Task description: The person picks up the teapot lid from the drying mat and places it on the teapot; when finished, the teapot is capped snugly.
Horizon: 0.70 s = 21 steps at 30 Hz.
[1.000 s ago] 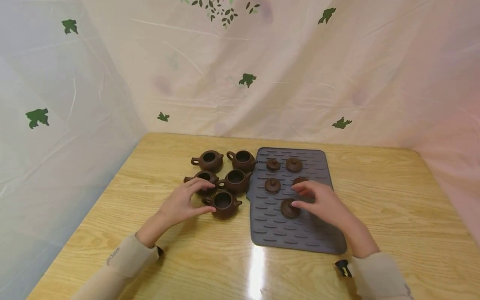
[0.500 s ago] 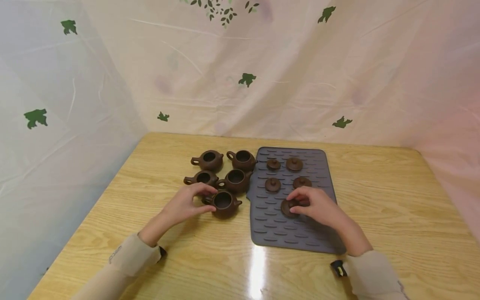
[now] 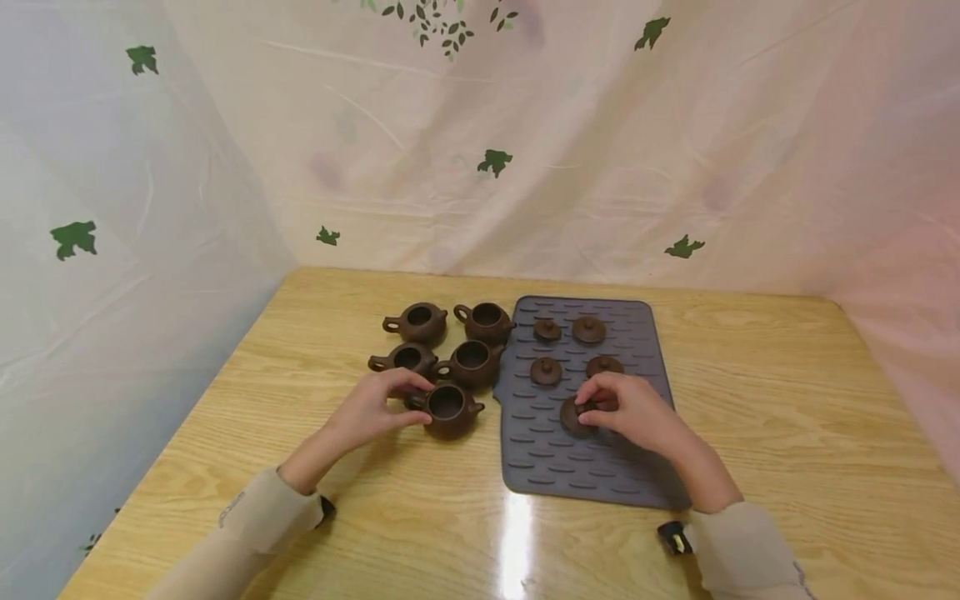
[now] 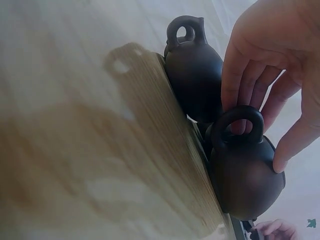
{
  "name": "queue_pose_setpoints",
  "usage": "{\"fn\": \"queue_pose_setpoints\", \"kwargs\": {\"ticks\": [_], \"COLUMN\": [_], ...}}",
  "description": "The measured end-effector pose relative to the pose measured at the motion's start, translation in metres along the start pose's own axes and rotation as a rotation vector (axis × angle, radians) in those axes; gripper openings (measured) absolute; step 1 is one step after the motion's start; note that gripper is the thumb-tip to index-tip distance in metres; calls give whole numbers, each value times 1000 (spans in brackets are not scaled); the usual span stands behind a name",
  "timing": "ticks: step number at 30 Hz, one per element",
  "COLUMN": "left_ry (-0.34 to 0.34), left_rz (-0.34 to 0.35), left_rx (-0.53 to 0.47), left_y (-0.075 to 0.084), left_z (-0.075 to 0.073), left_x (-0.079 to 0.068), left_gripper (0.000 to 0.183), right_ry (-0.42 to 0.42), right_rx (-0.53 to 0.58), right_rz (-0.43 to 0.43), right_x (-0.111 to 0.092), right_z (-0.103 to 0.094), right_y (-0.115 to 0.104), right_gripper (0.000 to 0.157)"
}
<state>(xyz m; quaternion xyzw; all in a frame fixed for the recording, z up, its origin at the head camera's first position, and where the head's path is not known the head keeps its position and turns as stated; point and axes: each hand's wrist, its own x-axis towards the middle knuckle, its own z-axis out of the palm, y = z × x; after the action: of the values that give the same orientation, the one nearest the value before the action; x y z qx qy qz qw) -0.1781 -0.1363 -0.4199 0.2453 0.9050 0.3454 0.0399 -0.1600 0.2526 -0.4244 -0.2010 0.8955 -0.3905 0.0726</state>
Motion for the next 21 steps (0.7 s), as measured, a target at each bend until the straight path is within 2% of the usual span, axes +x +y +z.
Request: {"fn": "queue_pose_setpoints", "kwargs": {"ticks": [9, 16, 21], "left_ry": [4, 10, 15], "left_rz": [-14, -12, 12], "left_rx": [-19, -31, -24], "left_y": [-1, 0, 1], "left_z": [1, 1, 0], "left_x": [0, 0, -1], "left_gripper": [37, 37, 36], "right_ry": [5, 2, -3], "right_rx": [-9, -23, -28], "right_rz": [-21, -7, -2], "right_x": [5, 11, 15], "right_z": [-1, 0, 2], "right_y": [-12, -22, -28], "right_gripper": [14, 15, 15]}}
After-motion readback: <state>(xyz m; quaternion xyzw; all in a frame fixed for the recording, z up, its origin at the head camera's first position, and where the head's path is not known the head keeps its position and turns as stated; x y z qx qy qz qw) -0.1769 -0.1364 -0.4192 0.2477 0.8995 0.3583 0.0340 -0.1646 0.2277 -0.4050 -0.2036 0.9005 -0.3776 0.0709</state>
